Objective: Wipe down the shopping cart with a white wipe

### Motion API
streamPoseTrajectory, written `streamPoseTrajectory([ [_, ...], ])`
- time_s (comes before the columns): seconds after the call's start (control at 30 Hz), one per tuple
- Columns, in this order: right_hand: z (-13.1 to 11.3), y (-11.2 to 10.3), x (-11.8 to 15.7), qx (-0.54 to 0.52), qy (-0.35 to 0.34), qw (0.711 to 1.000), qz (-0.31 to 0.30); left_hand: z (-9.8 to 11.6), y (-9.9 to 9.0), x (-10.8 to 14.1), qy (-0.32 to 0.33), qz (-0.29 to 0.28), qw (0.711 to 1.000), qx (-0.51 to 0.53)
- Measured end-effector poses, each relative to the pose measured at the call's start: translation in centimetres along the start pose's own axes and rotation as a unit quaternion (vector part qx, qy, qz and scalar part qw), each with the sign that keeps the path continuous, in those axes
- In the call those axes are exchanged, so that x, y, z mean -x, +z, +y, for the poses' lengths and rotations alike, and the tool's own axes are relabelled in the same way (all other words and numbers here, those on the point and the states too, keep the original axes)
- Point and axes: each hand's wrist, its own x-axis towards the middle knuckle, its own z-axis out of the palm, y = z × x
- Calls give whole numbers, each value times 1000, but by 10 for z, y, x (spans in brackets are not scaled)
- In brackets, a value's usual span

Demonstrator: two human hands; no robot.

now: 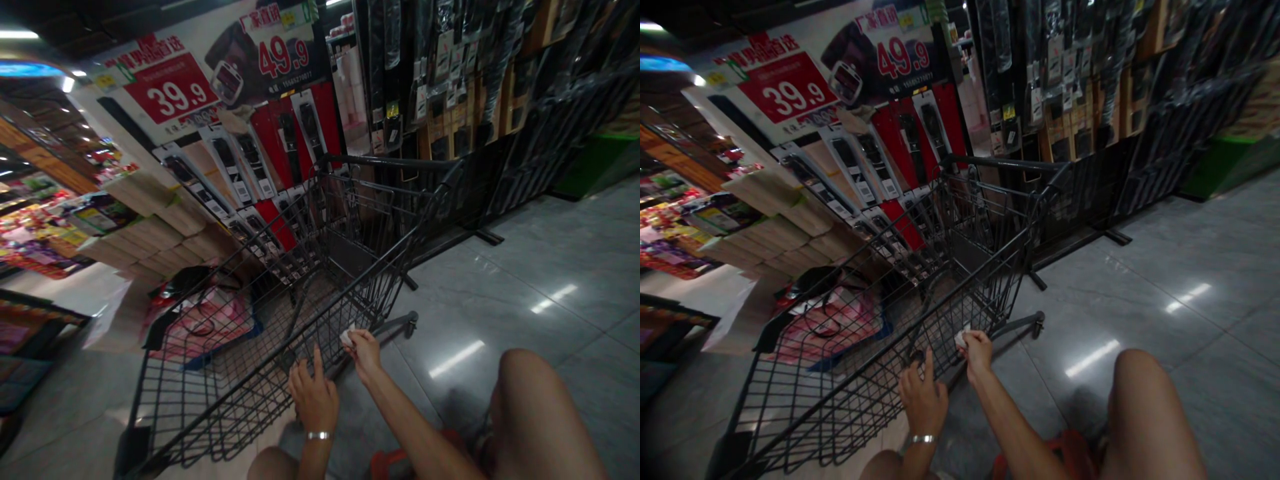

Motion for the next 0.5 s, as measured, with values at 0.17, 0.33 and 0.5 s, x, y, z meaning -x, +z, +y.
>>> streamPoseTrajectory([
  [0.17, 20, -4, -13, 25, -9, 999, 30, 1, -2, -1, -1, -16, 1000, 7],
  [0.33, 38, -11, -23, 64, -10, 997, 48, 2, -1, 1, -9, -25, 1000, -2],
  [0.5, 44, -17, -31, 118, -42, 991, 39, 4, -2, 1, -11, -37, 999, -13],
])
